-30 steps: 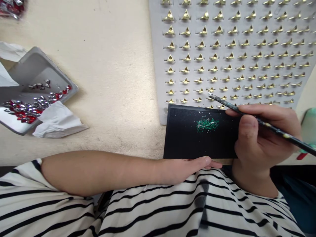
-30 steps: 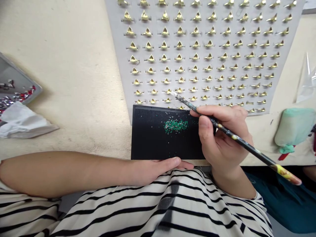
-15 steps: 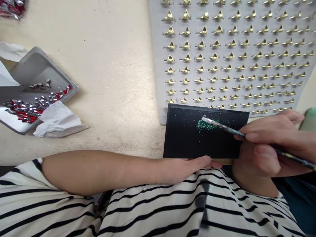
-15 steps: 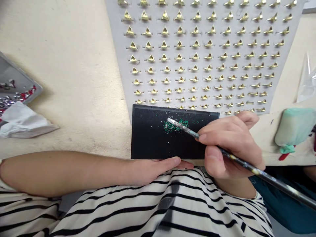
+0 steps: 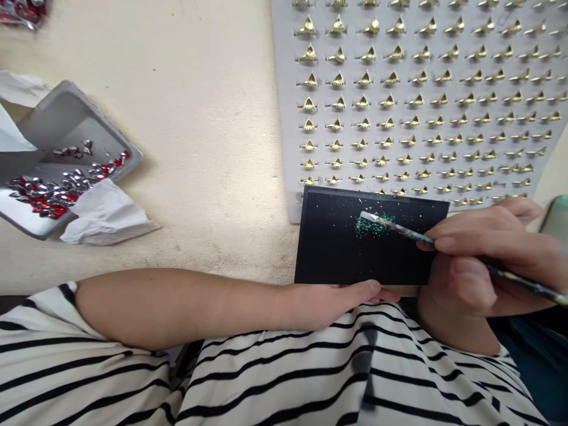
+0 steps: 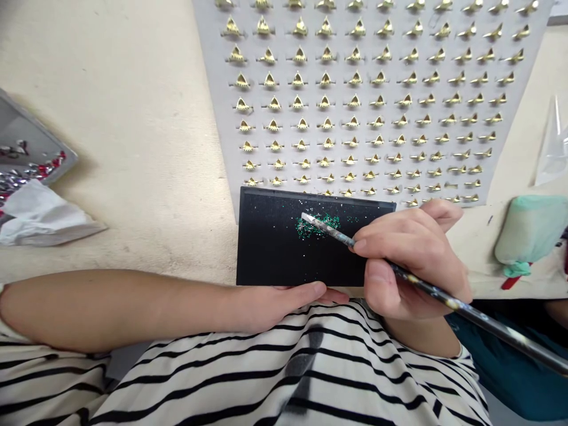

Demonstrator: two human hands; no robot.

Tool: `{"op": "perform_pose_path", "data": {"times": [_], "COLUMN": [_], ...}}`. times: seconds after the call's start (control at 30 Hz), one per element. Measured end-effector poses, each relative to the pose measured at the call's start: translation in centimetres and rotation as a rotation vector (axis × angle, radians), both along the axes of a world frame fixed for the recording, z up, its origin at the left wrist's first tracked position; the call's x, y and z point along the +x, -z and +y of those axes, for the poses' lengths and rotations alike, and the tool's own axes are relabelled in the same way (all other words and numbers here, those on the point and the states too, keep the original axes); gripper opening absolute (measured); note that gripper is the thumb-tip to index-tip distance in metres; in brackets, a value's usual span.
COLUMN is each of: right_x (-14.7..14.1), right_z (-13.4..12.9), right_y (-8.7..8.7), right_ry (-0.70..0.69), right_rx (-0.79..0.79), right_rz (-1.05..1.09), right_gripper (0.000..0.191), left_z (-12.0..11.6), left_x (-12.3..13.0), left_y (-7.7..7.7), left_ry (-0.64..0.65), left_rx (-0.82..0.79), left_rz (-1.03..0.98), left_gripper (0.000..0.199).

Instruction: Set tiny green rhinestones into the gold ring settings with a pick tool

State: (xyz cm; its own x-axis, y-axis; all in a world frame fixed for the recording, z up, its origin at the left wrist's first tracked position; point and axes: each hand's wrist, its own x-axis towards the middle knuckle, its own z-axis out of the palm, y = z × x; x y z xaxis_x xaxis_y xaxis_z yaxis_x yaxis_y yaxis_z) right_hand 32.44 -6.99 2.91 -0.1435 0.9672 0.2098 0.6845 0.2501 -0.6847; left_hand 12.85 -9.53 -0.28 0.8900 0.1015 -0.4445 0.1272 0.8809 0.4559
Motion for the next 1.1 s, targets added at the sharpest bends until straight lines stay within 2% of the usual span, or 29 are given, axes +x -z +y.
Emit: {"op": "perform_pose_path", "data": {"times": [0.1,0.27,0.47,0.6,0.93,1.1], "right_x": [0.1,-0.3,-1.9,-2.0,-1.7,-2.0], "right_z": [0.0,0.5,0.5,0.4,0.3,0.6], "right_y": [-0.1,0.9,1.8,1.6,1.6,2.0], "right_ry": [0.000,0.074,0.309,0.288,0.286,0.351], "right_rx": [0.011,0.137,0.179,0.104,0.078,0.219], "right_rz": [0.034,0.061,-0.030,-0.107,-0.113,-0.003], "right_gripper": [0.011,0.020,0.021,0.022,0.021,0.018], "left_z": [0.1,0.5,0.1,0.1,0.1,-0.2], "left_x": [0.0,-0.1,-0.1,-0.1,-0.1,-0.1], "left_y": [0.0,-0.2,0.0,0.1,0.0,0.0], "left_ry": [-0.001,0.059,0.055,0.059,0.053,0.032], "left_rx": [0.009,-0.022,-0.076,-0.087,-0.057,-0.036], "left_rz": [-0.012,0.000,-0.014,-0.014,-0.008,0.010], "left_gripper": [0.060,0.060,0.060,0.059,0.059,0.060]}}
